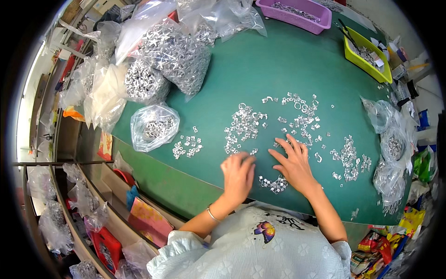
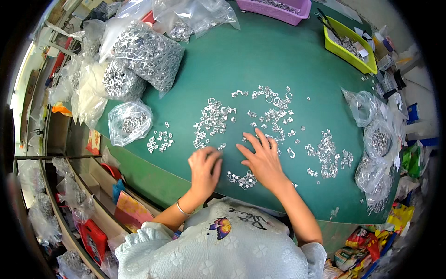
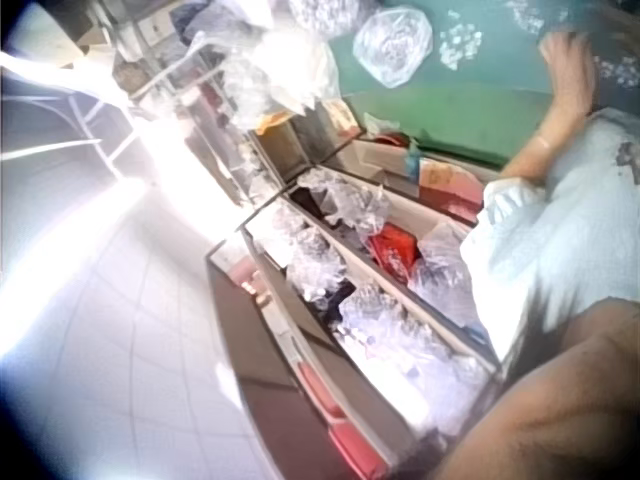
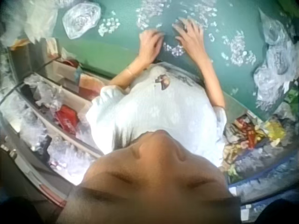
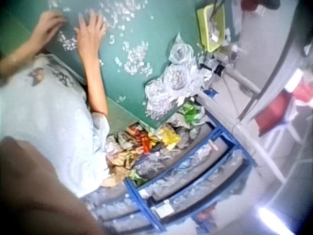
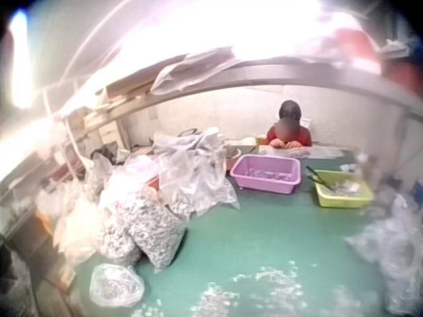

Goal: The person sorts star-shaped metal components and circular metal rings by hand on a green workbench, arranging them into piles and placing them into a plastic bag.

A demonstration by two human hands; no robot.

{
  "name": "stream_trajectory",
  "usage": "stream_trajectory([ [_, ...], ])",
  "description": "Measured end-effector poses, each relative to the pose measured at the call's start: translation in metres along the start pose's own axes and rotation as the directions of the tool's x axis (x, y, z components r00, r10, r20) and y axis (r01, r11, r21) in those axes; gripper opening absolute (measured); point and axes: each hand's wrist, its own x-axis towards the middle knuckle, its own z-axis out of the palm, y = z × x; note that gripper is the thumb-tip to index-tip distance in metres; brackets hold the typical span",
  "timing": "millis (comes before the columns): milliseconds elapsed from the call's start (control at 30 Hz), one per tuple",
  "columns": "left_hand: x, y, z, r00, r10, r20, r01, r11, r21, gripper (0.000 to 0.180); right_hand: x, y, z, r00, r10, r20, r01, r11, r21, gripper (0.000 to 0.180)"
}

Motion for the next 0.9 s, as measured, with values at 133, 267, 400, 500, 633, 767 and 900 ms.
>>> stream_trajectory([
  [133,0.008,-0.01,0.004,0.995,-0.101,-0.008,0.101,0.993,0.068,0.03,-0.001,0.026,0.0,0.994,0.052,-0.097,-0.066,0.988,-0.137,0.034],
  [267,0.014,-0.006,0.035,0.996,-0.021,0.087,0.035,0.987,-0.157,0.033,0.011,0.034,-0.006,0.934,0.171,-0.312,-0.239,0.952,-0.193,0.026],
  [400,0.027,0.021,0.036,0.992,0.075,0.106,-0.034,0.939,-0.344,0.032,0.048,0.001,0.007,0.98,-0.024,-0.199,0.018,0.999,-0.034,0.026],
  [500,0.018,0.007,0.018,0.999,0.044,0.015,-0.038,0.959,-0.281,0.03,0.069,0.009,0.016,0.974,0.044,-0.223,-0.038,0.999,0.03,0.026],
  [633,0.013,-0.013,-0.007,0.993,-0.116,-0.029,0.114,0.992,-0.048,0.028,0.106,0.023,0.035,0.955,-0.002,-0.298,-0.023,0.996,-0.082,0.021],
  [767,0.006,-0.03,-0.004,0.985,-0.138,-0.104,0.139,0.99,0.0,0.027,0.091,0.019,0.021,0.965,0.061,-0.253,-0.062,0.998,0.004,0.013],
  [900,0.012,-0.048,0.0,0.983,-0.155,-0.103,0.146,0.985,-0.089,0.027,0.048,-0.008,-0.008,0.949,0.074,0.306,-0.171,0.938,0.303,0.015],
])
